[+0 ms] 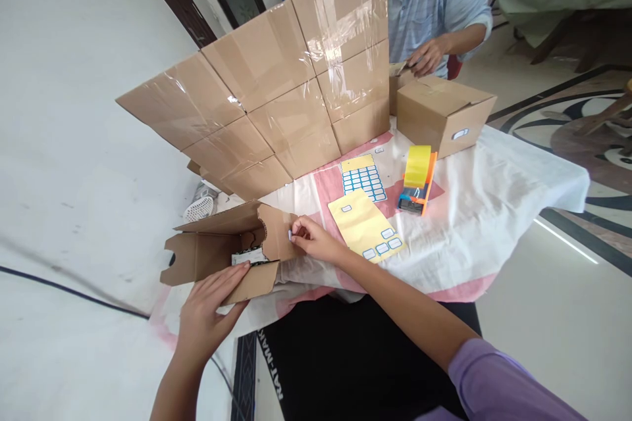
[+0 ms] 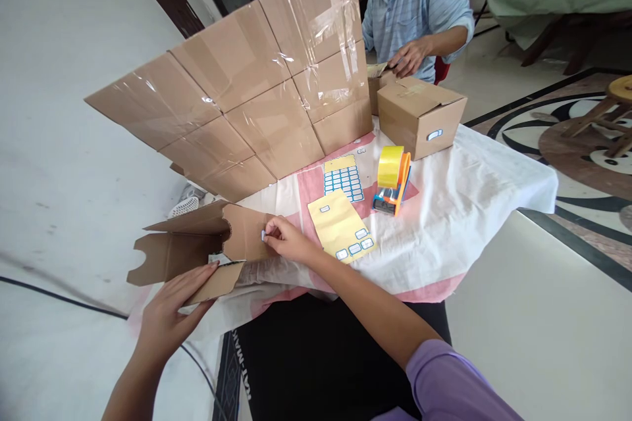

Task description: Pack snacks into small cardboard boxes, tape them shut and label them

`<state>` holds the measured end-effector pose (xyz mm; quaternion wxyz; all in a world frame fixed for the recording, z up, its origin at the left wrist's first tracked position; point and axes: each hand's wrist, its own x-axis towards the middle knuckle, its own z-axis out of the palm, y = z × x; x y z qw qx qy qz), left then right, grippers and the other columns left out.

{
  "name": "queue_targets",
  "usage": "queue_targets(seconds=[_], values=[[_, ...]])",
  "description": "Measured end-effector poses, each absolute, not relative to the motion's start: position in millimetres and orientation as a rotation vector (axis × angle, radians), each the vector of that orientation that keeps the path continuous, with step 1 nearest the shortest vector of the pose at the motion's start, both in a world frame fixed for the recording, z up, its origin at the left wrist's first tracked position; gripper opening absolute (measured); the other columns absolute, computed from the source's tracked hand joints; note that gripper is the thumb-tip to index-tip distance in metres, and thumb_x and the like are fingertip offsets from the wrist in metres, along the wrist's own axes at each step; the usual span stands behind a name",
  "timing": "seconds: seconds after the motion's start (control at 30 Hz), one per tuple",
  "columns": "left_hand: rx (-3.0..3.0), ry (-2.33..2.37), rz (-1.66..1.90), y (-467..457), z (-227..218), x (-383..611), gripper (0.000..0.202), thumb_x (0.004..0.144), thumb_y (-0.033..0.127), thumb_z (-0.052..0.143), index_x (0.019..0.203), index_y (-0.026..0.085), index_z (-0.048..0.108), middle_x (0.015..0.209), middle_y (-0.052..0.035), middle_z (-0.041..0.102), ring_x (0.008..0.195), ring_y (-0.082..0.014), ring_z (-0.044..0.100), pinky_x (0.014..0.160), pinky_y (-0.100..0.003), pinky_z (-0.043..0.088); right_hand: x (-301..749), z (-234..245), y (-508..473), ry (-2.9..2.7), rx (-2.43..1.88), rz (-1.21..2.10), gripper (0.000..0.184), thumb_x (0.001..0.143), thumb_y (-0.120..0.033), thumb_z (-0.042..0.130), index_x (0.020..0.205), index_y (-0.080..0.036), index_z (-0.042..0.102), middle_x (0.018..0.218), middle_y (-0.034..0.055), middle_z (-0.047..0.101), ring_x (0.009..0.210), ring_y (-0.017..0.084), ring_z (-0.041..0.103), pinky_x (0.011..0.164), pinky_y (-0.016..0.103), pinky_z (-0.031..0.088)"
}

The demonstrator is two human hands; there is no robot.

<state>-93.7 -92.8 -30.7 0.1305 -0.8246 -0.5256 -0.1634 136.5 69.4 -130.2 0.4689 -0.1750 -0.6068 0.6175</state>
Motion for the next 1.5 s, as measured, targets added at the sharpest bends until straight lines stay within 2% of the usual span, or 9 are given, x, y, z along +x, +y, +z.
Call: queue_targets(seconds=[0.17, 0.3, 0.47, 0.7, 0.9, 1.03, 1.27, 1.4, 1.5], values=[[-2.384, -1.536, -0.499, -93, -31, -93, 0.048, 0.097, 0.034, 0.062, 0.144, 0.029, 0.054, 0.132, -0.0062, 0.07, 0.118, -0.0274, 0.066, 0.096, -0.043, 0.05, 138, -128, 69, -1.5, -0.466, 1.456, 0.014, 0.088, -0.027, 0.062, 0.099, -0.023, 0.055, 0.095, -0.0001, 0.051, 0.081, 0.016, 0.051, 0.075, 0.03, 0.043], [-2.384, -1.537, -0.505, -92, -31, -93, 0.049, 0.096, 0.034, 0.062, 0.145, 0.03, 0.053, 0.133, -0.006, 0.07, 0.118, -0.028, 0.067, 0.096, -0.043, 0.051, 138, -127, 69, -1.514, -0.484, 1.434, 0.009, 0.089, -0.026, 0.062, 0.089, -0.022, 0.054, 0.095, 0.0002, 0.051, 0.079, 0.015, 0.052, 0.074, 0.03, 0.043], [-2.388, -1.553, -0.515, -94, -32, -92, 0.049, 0.096, 0.032, 0.062, 0.144, 0.03, 0.053, 0.133, -0.006, 0.07, 0.119, -0.0276, 0.066, 0.098, -0.043, 0.05, 138, -124, 69, -1.527, -0.519, 1.382, 0.007, 0.089, -0.021, 0.059, 0.096, -0.022, 0.056, 0.097, 0.0004, 0.052, 0.082, 0.015, 0.054, 0.073, 0.029, 0.044], [-2.377, -1.576, -0.534, -95, -33, -92, 0.046, 0.096, 0.032, 0.062, 0.142, 0.031, 0.055, 0.132, -0.0062, 0.07, 0.119, -0.0281, 0.067, 0.097, -0.044, 0.051, 147, -120, 68, -1.629, -0.461, 1.243, 0.009, 0.09, -0.013, 0.049, 0.088, -0.021, 0.053, 0.096, 0.0015, 0.05, 0.085, 0.017, 0.054, 0.078, 0.03, 0.043], [-2.367, -1.593, -0.537, -93, -37, -93, 0.049, 0.095, 0.03, 0.062, 0.143, 0.031, 0.053, 0.133, -0.0062, 0.07, 0.12, -0.0286, 0.065, 0.098, -0.045, 0.049, 158, -109, 60, -1.628, -0.506, 1.316, 0.005, 0.093, -0.025, 0.052, 0.089, -0.022, 0.052, 0.081, -0.0013, 0.055, 0.072, 0.016, 0.052, 0.066, 0.029, 0.039], [-2.352, -1.571, -0.551, -91, -39, -94, 0.049, 0.096, 0.03, 0.06, 0.144, 0.031, 0.052, 0.134, -0.0068, 0.069, 0.121, -0.0283, 0.065, 0.099, -0.045, 0.048, 183, -90, 71, -1.476, -0.55, 1.317, 0.014, 0.088, -0.029, 0.059, 0.099, -0.023, 0.053, 0.087, -0.0006, 0.06, 0.074, 0.016, 0.057, 0.068, 0.029, 0.044], [-2.33, -1.559, -0.55, -90, -40, -93, 0.045, 0.096, 0.033, 0.06, 0.141, 0.028, 0.055, 0.132, -0.0076, 0.07, 0.119, -0.0282, 0.066, 0.097, -0.043, 0.047, 261, -86, 116, -1.722, -1.383, 0.828, 0.016, 0.081, -0.013, 0.058, 0.095, -0.02, 0.061, 0.089, 0.0014, 0.069, 0.081, 0.017, 0.064, 0.072, 0.028, 0.044], [-2.32, -1.56, -0.567, -89, -41, -93, 0.045, 0.096, 0.032, 0.06, 0.141, 0.027, 0.055, 0.132, -0.0082, 0.07, 0.119, -0.0287, 0.066, 0.098, -0.043, 0.046, 267, -99, 127, -1.844, -1.584, 0.803, 0.017, 0.079, -0.009, 0.061, 0.091, -0.02, 0.066, 0.09, 0.0021, 0.073, 0.084, 0.019, 0.066, 0.069, 0.027, 0.043], [-2.319, -1.571, -0.566, -89, -41, -93, 0.046, 0.096, 0.033, 0.06, 0.141, 0.028, 0.055, 0.133, -0.008, 0.069, 0.12, -0.0294, 0.065, 0.099, -0.044, 0.046, 257, -103, 127, -1.88, -1.704, 0.71, 0.021, 0.079, -0.007, 0.063, 0.094, -0.02, 0.067, 0.097, 0.0067, 0.072, 0.097, 0.025, 0.065, 0.081, 0.032, 0.045]])
